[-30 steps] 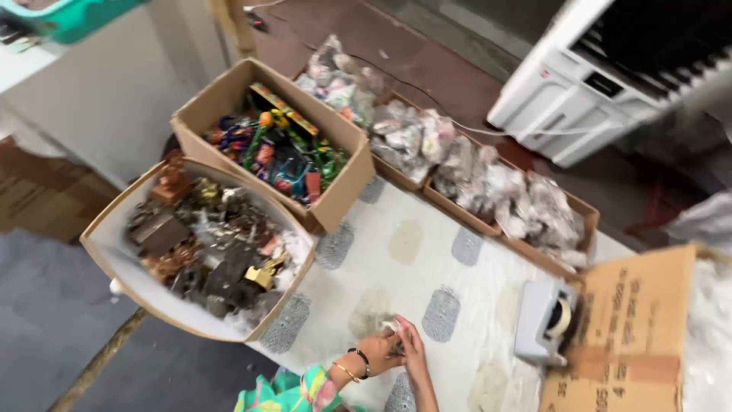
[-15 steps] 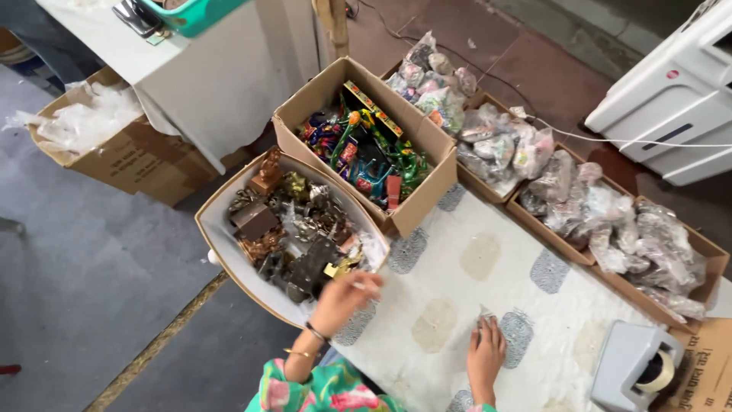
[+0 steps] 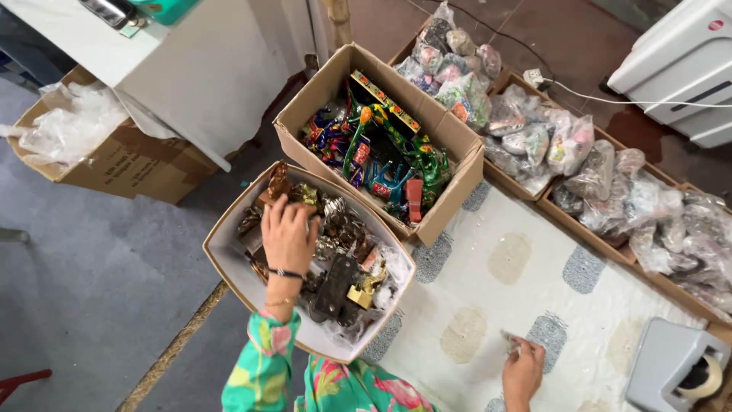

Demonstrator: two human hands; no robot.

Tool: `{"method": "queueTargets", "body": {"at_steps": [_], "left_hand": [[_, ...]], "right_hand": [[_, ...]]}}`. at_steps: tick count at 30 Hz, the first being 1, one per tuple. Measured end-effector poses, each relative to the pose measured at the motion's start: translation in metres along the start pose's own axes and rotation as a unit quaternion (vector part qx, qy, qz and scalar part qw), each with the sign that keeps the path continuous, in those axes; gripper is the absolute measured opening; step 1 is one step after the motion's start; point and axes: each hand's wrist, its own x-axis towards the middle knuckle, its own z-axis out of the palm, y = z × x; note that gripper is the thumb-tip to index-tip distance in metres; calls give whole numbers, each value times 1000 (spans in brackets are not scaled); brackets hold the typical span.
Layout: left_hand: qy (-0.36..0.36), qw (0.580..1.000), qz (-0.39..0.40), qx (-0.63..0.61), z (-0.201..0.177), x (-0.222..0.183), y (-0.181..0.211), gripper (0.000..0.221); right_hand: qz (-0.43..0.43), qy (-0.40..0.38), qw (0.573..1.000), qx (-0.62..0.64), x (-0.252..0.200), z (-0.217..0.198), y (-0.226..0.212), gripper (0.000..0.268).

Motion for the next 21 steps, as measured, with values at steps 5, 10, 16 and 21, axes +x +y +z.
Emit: {"method": "queueTargets", "body": {"at_steps": [5, 10, 16, 21], "left_hand": [[26, 1000, 14, -11, 15, 83, -32, 18], [-10, 999, 15, -36, 83, 144, -46, 10], [-106, 984, 39, 138, 252, 176, -85, 22], [-100, 972, 2, 215, 326, 188, -110, 23]], "right_hand": [[28, -24, 999, -32, 17, 8, 4, 24], [71, -53, 995, -52, 27, 18, 21, 21], [85, -83, 991, -57, 28, 18, 27, 22], [132, -104, 985, -44, 33, 10, 18, 23]]}}
